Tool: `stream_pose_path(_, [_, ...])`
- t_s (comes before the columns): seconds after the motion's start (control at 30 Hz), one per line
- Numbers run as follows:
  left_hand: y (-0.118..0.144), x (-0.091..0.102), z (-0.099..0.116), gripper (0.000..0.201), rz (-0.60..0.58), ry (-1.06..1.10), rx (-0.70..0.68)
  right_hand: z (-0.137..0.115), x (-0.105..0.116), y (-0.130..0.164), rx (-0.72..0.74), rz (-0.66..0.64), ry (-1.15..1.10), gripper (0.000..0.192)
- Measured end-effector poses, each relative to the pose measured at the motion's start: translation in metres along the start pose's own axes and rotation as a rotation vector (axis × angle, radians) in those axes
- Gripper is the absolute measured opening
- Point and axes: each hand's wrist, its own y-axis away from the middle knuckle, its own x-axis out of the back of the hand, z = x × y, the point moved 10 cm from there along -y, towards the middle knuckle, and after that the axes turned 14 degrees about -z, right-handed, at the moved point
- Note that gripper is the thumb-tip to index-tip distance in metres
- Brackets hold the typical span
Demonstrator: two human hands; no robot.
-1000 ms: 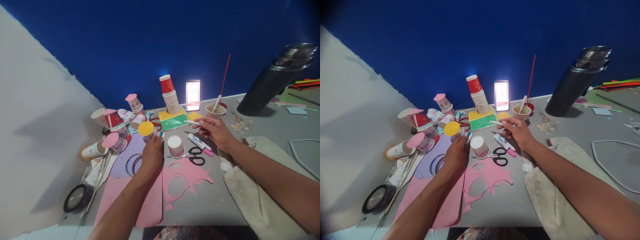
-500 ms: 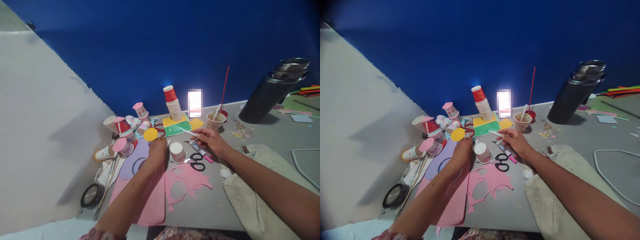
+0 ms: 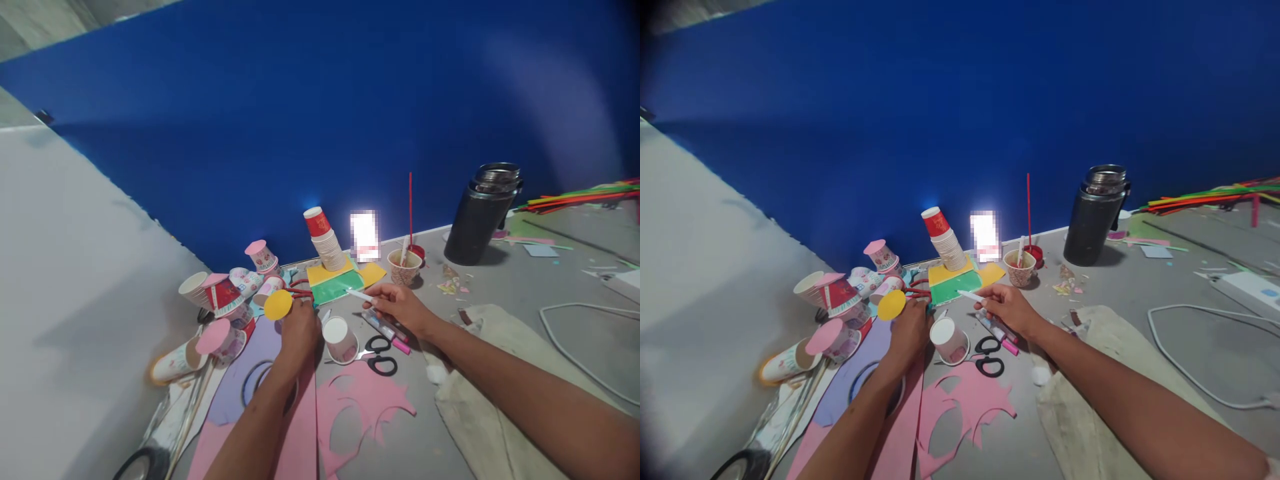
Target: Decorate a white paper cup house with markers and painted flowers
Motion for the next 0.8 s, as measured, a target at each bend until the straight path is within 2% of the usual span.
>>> stream_pose_path(0.23, [0.006, 0.013, 0.009, 0.029, 0.168, 0.217, -0.265, -0.020, 0.003, 0.009, 0.092, 0.074, 0.262, 0.019])
stream_pose_path(0.33, [0.008, 0.014, 0.013, 0.029, 0.205, 0.274, -0.356, -0.027, -0.004, 0.014, 0.128, 0.084, 0.362, 0.019])
stream_pose_path(0.53, [0.017, 0.016, 0.027, 0.027, 0.242, 0.328, -0.508, -0.032, -0.016, 0.018, 0.187, 0.066, 0.501, 0.020])
stream_pose_path(0.8, [0.021, 0.016, 0.034, 0.024, 0.251, 0.359, -0.626, -0.034, -0.021, 0.016, 0.256, 0.047, 0.626, 0.019])
